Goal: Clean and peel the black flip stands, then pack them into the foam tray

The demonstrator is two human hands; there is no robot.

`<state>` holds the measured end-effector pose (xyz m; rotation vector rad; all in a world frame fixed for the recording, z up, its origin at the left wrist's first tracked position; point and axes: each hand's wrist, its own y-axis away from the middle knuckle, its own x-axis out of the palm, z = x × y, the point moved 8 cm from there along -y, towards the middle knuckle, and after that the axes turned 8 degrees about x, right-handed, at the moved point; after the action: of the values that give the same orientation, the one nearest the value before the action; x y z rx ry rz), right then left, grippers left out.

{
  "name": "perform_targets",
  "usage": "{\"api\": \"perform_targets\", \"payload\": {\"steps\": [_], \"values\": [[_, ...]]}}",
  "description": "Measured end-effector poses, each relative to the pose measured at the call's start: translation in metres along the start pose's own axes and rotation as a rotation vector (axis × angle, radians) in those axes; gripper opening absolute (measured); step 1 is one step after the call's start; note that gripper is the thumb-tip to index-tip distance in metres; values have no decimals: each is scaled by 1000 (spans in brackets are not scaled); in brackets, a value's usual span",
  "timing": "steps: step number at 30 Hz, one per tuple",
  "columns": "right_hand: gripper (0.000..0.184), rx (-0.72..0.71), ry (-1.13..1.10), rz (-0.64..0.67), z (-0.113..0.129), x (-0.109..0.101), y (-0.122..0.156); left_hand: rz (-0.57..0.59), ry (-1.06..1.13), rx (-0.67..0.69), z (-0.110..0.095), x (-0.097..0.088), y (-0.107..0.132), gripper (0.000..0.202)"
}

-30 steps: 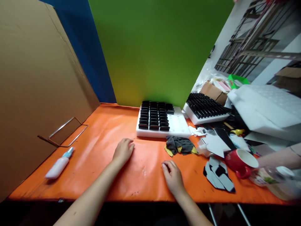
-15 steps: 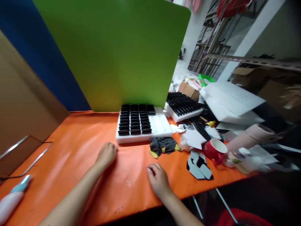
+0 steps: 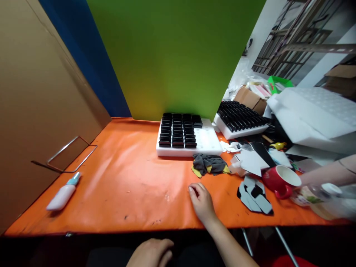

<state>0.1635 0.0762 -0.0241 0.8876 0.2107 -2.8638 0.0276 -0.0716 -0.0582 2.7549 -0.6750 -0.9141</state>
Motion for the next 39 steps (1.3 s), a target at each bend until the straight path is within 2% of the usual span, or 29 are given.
{"api": "perform_targets", "payload": {"steps": [3,6,8,9,11,12,14,16,19,21,25,28,32,35,39], "values": [[19,3,-5,-2,1,-1,1,-20,-85,42,-1,-5,3,38],[22,0,-30,-1,0,-1,4,-13,-71,74,-10,-7,11,40],[23,0,-44,0,-3,-1,6,-111,-72,63,-11,-21,18,34],[24,1,-46,2,-5,-1,6,-197,-101,51,-8,-35,23,32],[26,6,-34,17,-9,1,5,-413,-232,-16,6,-75,39,29],[26,8,-21,29,-10,3,3,-517,-314,-86,18,-99,50,28],[26,12,7,59,-12,7,1,-762,-499,-327,48,-155,82,29],[26,13,22,86,-12,9,0,-913,-553,-487,78,-203,109,38],[27,14,24,101,-15,11,-1,-1036,-560,-688,116,-255,138,54],[28,16,20,91,-17,11,0,-1039,-516,-767,136,-273,146,57],[29,19,21,69,-22,10,0,-1065,-419,-800,159,-281,155,49],[29,32,32,68,-27,12,0,-1196,-362,-794,166,-278,169,54],[31,26,56,68,-28,13,-1,-1334,-317,-860,177,-273,193,66],[32,14,70,67,-26,13,-1,-1358,-312,-896,182,-274,201,72],[32,20,75,61,-22,11,0,-1383,-339,-916,183,-276,202,66]]}}
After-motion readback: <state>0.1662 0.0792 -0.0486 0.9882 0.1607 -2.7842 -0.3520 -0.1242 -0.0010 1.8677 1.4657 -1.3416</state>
